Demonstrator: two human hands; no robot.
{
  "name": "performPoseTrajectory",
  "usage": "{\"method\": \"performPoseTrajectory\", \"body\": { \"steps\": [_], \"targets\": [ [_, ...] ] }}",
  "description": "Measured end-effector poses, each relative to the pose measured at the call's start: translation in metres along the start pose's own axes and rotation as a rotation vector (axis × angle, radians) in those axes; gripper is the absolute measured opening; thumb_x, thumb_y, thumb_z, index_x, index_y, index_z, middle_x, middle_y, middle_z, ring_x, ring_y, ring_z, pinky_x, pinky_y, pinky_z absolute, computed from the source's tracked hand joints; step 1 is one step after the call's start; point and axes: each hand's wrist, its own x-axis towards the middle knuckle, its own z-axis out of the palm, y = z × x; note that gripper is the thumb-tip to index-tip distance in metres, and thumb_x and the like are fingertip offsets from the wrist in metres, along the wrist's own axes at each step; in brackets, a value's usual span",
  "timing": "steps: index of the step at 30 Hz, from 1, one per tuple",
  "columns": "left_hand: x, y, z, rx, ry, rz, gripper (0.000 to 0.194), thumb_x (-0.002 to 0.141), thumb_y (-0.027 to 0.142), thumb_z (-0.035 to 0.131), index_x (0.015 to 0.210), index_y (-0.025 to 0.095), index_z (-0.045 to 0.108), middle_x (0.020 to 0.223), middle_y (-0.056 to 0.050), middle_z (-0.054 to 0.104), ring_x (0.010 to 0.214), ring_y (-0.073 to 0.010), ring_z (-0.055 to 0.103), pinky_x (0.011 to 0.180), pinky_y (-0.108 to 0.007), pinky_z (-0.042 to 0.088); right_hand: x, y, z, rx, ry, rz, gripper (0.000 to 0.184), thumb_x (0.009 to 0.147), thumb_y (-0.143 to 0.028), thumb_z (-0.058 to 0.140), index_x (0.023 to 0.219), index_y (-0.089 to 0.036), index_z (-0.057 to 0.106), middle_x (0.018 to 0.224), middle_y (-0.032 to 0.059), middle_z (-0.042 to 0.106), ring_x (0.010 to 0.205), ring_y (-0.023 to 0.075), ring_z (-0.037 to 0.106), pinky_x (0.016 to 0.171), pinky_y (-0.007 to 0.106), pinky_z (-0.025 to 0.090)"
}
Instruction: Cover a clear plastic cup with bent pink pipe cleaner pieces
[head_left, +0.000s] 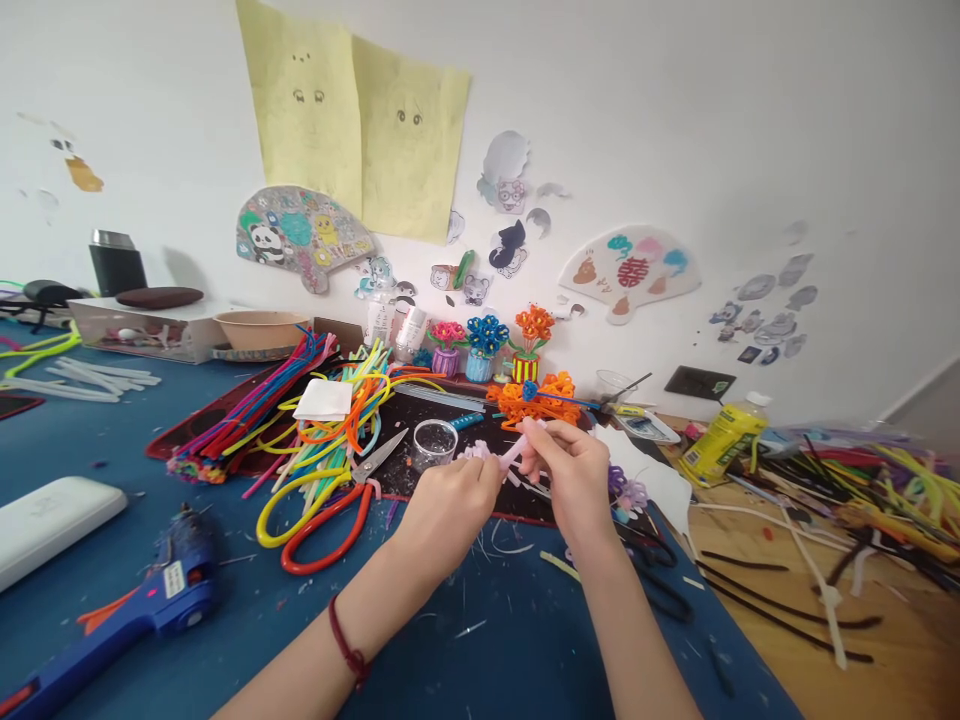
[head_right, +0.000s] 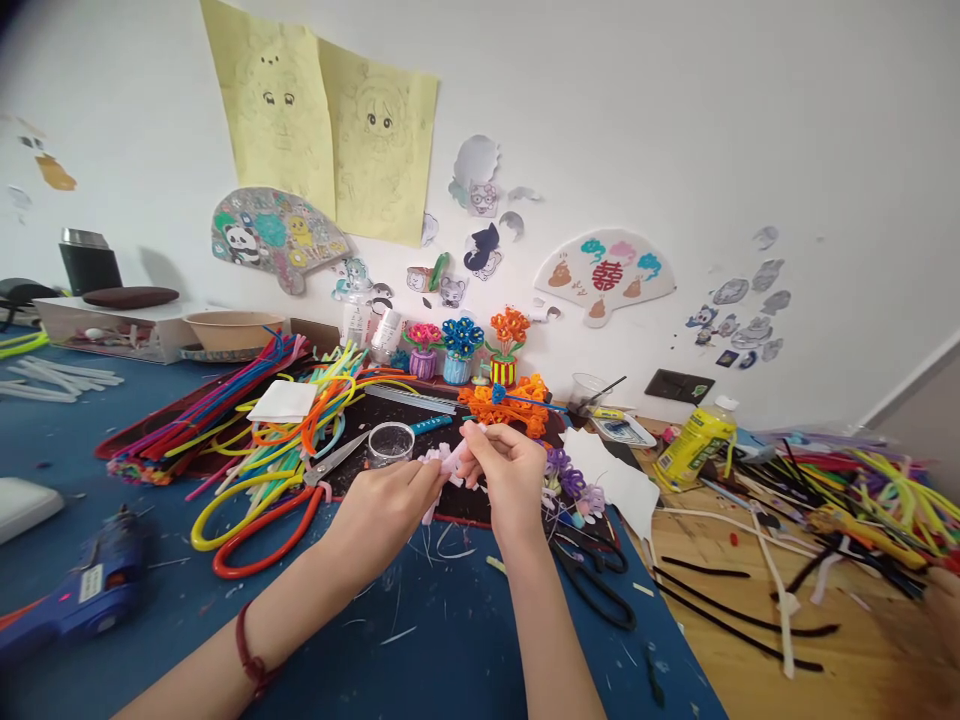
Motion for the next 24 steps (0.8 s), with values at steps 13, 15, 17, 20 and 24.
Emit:
{"method": "performPoseTrajectory", "body": {
  "steps": [13,15,17,20,24],
  "targets": [
    [-0.0025,-0.0013,0.0048,-0.121,-0.02,-0.083,0.027,0.086,0.0,0.035,0.075,0.016,0.054,0.058,0.002,0.053,0.047,-0.0115,0.047,0.044,-0.023,0.03,0.0003,0.0,-0.0027,0.0,-0.063,-0.018,0.029,0.067,-0.039,0.078,0.061,-0.014,0.064,0.05,-0.0003,0.059,0.039,0.0101,0.052,0.035,0.021,0.039],
    [-0.0014,-0.0008,0.0048,-0.144,-0.012,-0.099,0.027,0.09,0.005,0.037,0.073,0.016,0.054,0.058,0.002,0.054,0.047,-0.0114,0.047,0.044,-0.024,0.03,0.0008,0.0,-0.0031,0.005,-0.058,-0.027,0.028,0.066,-0.039,0.078,0.062,-0.014,0.065,0.05,-0.0002,0.059,0.039,0.0098,0.051,0.035,0.02,0.038],
    [0.0002,-0.0001,0.0045,-0.171,0.012,-0.13,0.028,0.095,0.016,0.039,0.071,0.016,0.053,0.057,0.002,0.054,0.047,-0.0114,0.048,0.045,-0.024,0.03,0.0016,-0.0004,-0.004,0.018,-0.05,-0.028,0.027,0.066,-0.038,0.079,0.063,-0.014,0.066,0.049,-0.0005,0.059,0.039,0.0094,0.051,0.035,0.02,0.037],
    [0.0027,0.0006,0.0033,-0.205,0.068,-0.191,0.03,0.097,0.027,0.041,0.073,0.016,0.055,0.059,0.001,0.057,0.049,-0.0115,0.051,0.047,-0.023,0.032,0.0029,-0.0004,-0.0061,0.038,-0.048,-0.019,0.026,0.065,-0.038,0.079,0.066,-0.014,0.068,0.049,-0.0008,0.059,0.039,0.009,0.05,0.034,0.02,0.037],
    [0.0028,0.0001,0.0027,-0.217,0.125,-0.194,0.032,0.098,0.025,0.038,0.072,0.016,0.056,0.059,0.0,0.058,0.048,-0.0106,0.05,0.047,-0.023,0.031,0.004,0.0012,-0.008,0.02,-0.098,-0.004,0.027,0.067,-0.039,0.078,0.069,-0.013,0.07,0.051,-0.0001,0.059,0.04,0.0095,0.051,0.035,0.02,0.037]
  ]
}}
